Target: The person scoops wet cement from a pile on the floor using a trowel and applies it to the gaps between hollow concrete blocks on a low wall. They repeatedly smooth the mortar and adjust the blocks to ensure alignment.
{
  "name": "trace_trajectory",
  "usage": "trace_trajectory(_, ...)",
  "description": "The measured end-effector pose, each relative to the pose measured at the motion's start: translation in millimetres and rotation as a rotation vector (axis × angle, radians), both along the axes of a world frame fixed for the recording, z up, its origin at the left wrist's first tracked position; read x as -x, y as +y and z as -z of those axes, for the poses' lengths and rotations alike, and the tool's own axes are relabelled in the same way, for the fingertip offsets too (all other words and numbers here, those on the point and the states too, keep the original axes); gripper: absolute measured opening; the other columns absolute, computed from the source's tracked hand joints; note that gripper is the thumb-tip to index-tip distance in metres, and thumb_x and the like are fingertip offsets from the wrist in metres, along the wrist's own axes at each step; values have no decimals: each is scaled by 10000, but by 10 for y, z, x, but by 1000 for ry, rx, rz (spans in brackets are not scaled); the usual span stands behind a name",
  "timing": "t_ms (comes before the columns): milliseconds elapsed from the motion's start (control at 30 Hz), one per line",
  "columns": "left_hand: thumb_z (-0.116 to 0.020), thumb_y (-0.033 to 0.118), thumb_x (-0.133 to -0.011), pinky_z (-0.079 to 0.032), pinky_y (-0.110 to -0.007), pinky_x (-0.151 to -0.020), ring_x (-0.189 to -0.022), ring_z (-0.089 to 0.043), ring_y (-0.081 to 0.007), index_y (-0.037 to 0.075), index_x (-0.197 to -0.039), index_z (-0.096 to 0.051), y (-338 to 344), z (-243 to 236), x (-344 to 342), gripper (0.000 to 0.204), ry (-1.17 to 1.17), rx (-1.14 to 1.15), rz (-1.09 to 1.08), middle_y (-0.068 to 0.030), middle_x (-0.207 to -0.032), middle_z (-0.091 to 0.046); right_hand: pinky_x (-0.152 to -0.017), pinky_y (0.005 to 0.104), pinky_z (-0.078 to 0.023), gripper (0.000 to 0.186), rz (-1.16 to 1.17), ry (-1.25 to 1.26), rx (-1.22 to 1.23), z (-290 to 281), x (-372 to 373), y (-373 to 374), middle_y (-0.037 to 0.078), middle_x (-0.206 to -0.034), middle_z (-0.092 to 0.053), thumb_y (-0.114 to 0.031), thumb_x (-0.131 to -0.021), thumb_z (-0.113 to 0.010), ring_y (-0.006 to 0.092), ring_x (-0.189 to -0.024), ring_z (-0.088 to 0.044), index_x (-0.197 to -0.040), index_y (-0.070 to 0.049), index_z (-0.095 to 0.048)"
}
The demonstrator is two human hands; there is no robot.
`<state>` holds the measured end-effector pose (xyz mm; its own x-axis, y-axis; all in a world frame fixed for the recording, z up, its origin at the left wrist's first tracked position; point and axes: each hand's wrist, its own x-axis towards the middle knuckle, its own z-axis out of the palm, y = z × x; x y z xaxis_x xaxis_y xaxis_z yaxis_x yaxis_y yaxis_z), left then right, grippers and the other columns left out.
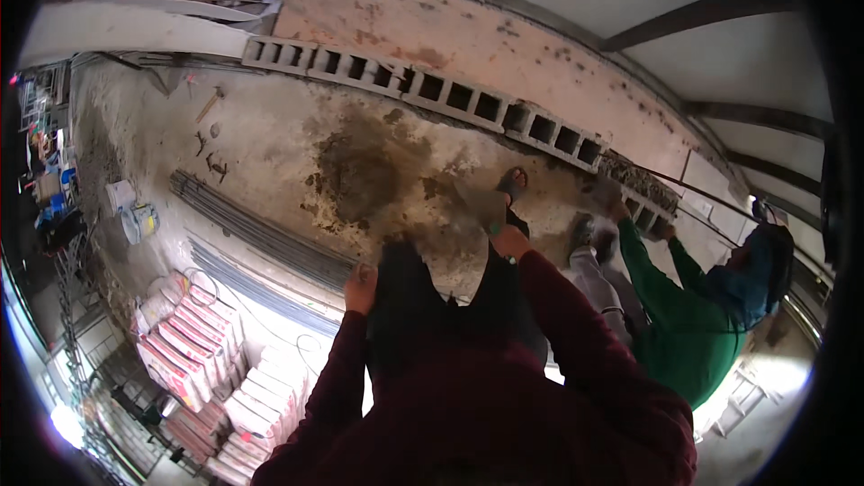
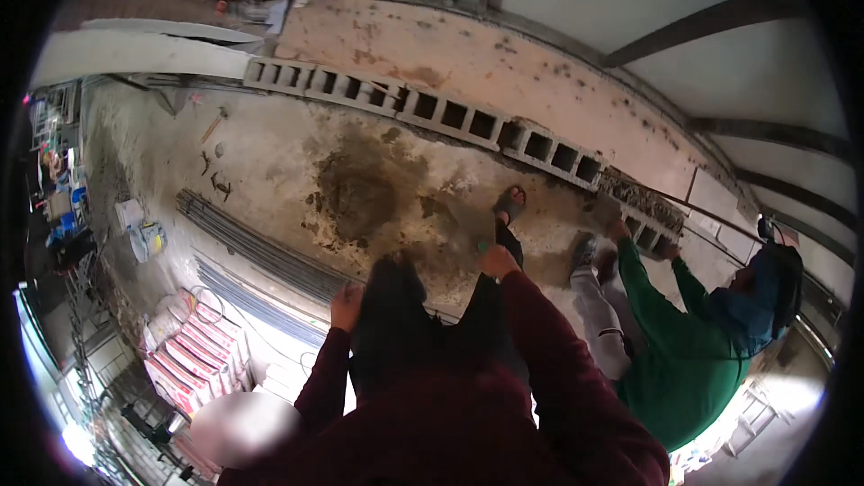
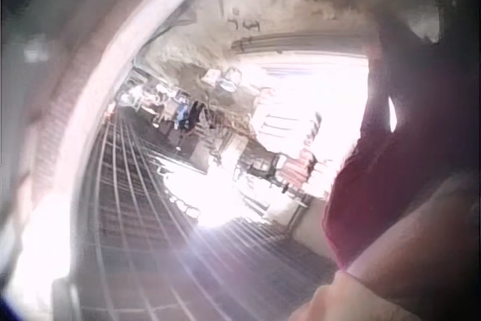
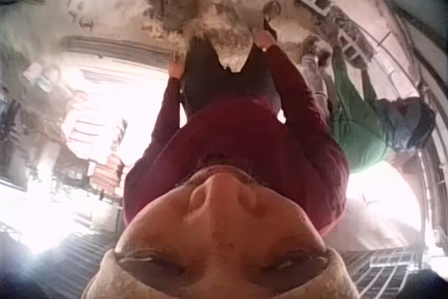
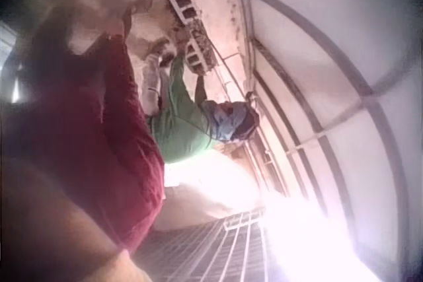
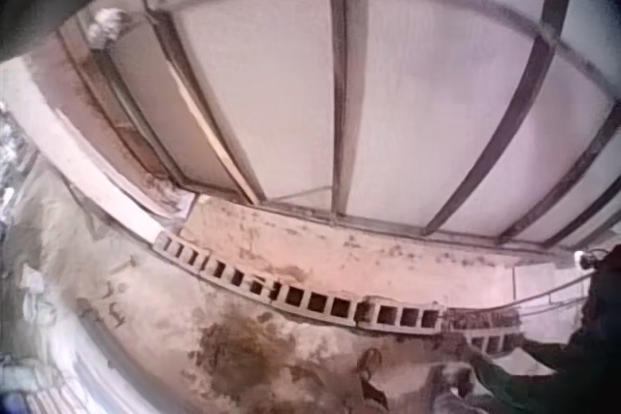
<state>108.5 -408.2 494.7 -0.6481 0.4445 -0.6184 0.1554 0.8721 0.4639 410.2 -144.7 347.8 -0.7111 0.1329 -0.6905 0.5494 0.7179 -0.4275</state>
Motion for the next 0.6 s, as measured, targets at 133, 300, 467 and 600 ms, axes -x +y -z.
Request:
trace_trajectory(133,-609,258,-880,-456,-396,-911,-1095,-584,-339,-13,-1225,-540,1411,386,-53,445,189,-69,210,-212,-1171,-600,-597,463,-506,189,119,-271,147,741,285,716,138,-772,-669,-197,-792,-569,301,-721,-660,-769,-67,-704)
trace_trajectory(300,-607,314,-892,-407,-406,-987,-1211,-502,-363,-14,-1356,-405,2911,1878,174,603,1,-148,311,-243,-1294,-517,-596,506,-469,239,232,-280,30,2555,79,628,166,-819,-675,-220,-839,-534,311,-752,-658,-788,-47,-690)
trace_trajectory(467,-668,279,-823,-449,-442,-907,-1093,-541,-373,-35,-1335,-373,3985,3208,501,669,257,-195,470,-222,-1206,-545,-646,529,-454,240,414,-431,185,3498,370,768,137,-892,-680,-249,-844,-553,304,-851,-658,-930,-66,-682)
trace_trajectory(600,-685,288,-802,-461,-429,-888,-1052,-554,-366,-61,-1285,-408,4457,3967,513,657,492,-223,631,-242,-1152,-554,-717,486,-488,233,448,-441,254,4013,142,853,168,-968,-665,-216,-838,-557,329,-891,-648,-986,-59,-645)
